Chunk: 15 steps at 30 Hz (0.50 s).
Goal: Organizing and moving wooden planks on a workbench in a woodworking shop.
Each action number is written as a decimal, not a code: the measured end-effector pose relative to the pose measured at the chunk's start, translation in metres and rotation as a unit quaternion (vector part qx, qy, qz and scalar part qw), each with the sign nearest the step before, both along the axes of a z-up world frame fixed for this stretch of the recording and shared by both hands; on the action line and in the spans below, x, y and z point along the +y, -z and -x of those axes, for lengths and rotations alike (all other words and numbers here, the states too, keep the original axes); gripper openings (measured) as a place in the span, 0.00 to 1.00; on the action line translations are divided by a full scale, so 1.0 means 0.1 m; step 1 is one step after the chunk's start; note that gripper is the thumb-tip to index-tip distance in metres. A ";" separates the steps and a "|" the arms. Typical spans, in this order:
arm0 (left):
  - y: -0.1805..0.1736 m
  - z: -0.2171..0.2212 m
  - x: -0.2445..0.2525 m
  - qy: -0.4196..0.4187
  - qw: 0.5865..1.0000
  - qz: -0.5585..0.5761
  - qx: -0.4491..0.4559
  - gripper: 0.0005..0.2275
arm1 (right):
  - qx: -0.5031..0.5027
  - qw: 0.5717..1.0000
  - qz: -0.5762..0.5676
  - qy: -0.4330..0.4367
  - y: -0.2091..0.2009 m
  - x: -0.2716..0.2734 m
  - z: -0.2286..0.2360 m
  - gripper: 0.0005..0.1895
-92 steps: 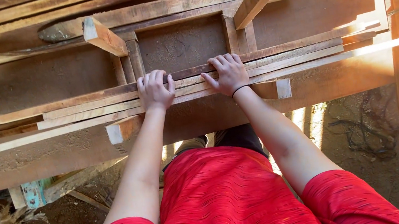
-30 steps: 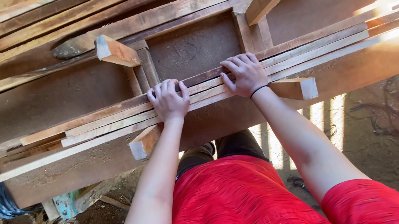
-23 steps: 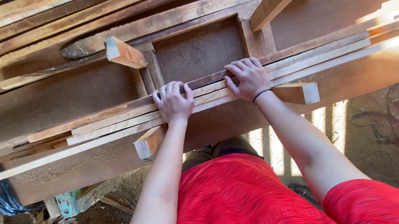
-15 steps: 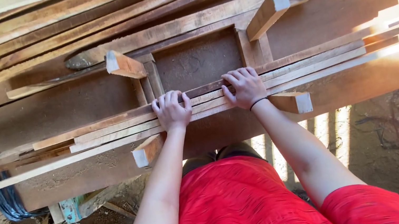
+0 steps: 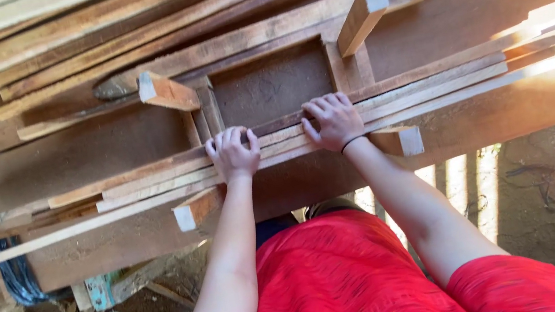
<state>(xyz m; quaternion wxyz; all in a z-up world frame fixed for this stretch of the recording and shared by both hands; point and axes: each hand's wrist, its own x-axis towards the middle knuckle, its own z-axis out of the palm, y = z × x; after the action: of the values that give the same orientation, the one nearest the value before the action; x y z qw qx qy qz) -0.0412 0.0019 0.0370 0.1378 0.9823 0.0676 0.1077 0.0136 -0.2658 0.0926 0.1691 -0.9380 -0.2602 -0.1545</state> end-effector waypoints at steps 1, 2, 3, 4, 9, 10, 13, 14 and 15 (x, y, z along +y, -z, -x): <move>0.01 -0.03 0.00 0.002 1.000 -0.001 -0.003 0.09 | -0.003 1.000 -0.001 0.002 0.01 -0.01 -0.02 0.14; 0.03 -0.06 0.00 0.000 1.000 -0.004 -0.004 0.09 | -0.012 1.000 0.001 0.008 0.03 -0.01 -0.04 0.14; 0.04 0.01 0.01 -0.004 1.000 -0.007 0.001 0.09 | -0.015 1.000 0.002 0.013 0.06 0.00 0.02 0.14; 0.05 0.02 0.02 -0.002 1.000 -0.008 0.003 0.09 | -0.012 1.000 0.001 0.015 0.08 0.01 0.04 0.14; 0.02 0.01 0.01 -0.003 1.000 0.000 0.004 0.08 | -0.017 1.000 0.008 0.013 0.12 0.00 0.02 0.15; 0.03 -0.01 0.03 -0.004 1.000 -0.001 -0.002 0.08 | -0.023 1.000 0.007 0.011 0.12 0.00 0.00 0.15; 0.02 0.04 0.06 0.002 1.000 0.011 0.002 0.10 | -0.012 1.000 0.010 0.008 0.12 0.00 0.03 0.16; -0.03 0.07 0.08 0.015 0.998 0.060 -0.029 0.08 | -0.012 1.000 0.010 0.009 0.13 0.00 0.04 0.16; -0.07 0.07 0.06 0.028 0.992 0.111 -0.061 0.06 | -0.014 1.000 0.012 0.011 0.13 -0.02 0.03 0.16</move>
<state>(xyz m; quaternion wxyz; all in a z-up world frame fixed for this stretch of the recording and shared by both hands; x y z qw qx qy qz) -0.0483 0.0079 0.0443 0.2530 0.9540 0.0431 0.1550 0.0108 -0.2676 0.0800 0.1530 -0.9404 -0.2541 -0.1663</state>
